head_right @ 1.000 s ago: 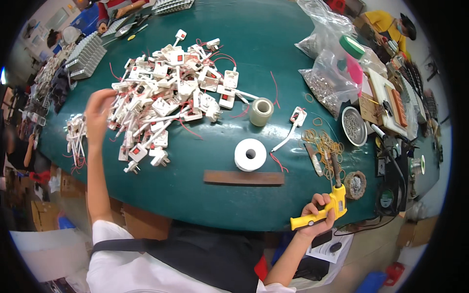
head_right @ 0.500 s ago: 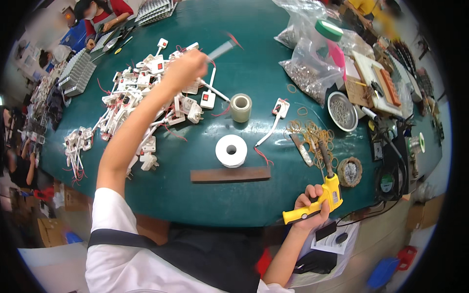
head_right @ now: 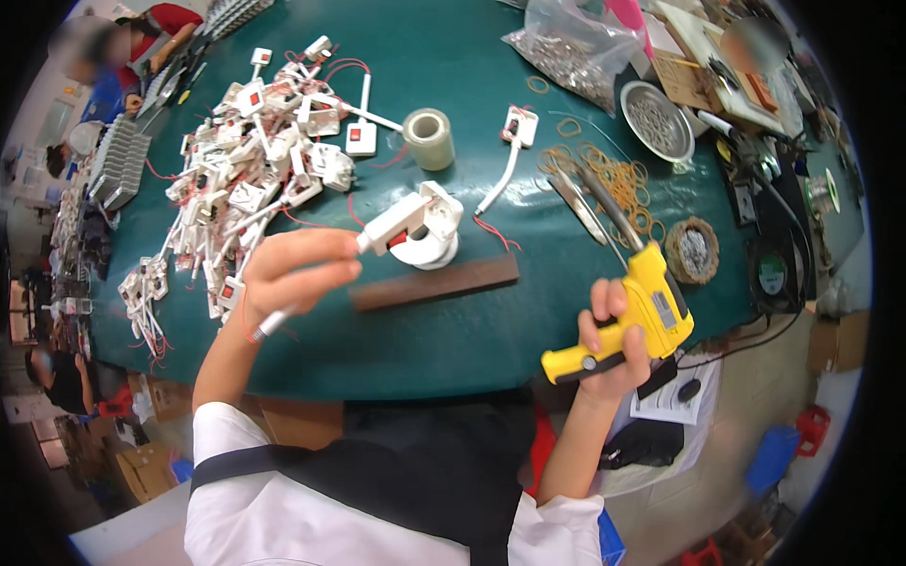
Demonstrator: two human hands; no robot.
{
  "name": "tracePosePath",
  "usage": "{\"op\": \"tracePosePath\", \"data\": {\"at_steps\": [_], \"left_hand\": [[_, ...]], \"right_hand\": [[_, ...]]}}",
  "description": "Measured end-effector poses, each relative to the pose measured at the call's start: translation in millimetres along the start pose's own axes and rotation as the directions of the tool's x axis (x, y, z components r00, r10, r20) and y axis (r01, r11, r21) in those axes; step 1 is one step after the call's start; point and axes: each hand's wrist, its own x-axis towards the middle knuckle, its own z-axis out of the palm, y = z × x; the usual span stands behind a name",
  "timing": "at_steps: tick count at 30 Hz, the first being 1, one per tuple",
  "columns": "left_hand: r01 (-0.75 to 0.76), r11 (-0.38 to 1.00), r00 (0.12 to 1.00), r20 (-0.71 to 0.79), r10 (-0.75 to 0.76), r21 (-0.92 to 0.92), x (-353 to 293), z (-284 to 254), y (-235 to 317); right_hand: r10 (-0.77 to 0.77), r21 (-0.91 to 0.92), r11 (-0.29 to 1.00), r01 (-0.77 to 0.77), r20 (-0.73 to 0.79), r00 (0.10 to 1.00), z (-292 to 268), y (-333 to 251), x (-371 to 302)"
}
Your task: The person solders wires to electronic switches and plugs using a soldering iron and solder from a spool, cutting the wires with wire cutters.
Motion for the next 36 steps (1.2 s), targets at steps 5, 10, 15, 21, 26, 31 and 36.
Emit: {"op": "tracePosePath", "data": {"at_steps": [5,10,15,21,26,31,36], "left_hand": [[-0.261,0.960,0.950,0.204,0.236,0.104,-2,25,-2],[-0.326,0.933,0.923,0.265,0.280,0.150,-9,21,-1],[-0.391,0.904,0.890,0.322,0.324,0.172,-11,17,-2],[-0.417,0.893,0.879,0.326,0.349,0.168,-18,13,-1],[-0.427,0.890,0.882,0.294,0.369,0.161,-14,17,-1],[-0.427,0.893,0.893,0.220,0.392,0.143,-5,18,1],[-0.401,0.848,0.915,0.102,0.391,0.345,-6,-3,-5]], "right_hand": [[-0.057,-0.577,0.815,0.055,0.014,0.998,42,12,6],[-0.085,-0.873,0.480,0.088,0.053,0.995,55,32,22],[-0.036,-0.969,0.111,0.223,0.220,0.975,55,57,47],[-0.010,-0.934,-0.122,0.337,0.341,0.940,54,72,55],[-0.001,-0.935,-0.115,0.335,0.337,0.942,54,75,54],[-0.025,-0.947,-0.002,0.321,0.321,0.947,65,74,53],[-0.099,-0.927,0.255,0.275,0.257,0.961,84,67,66]]}}
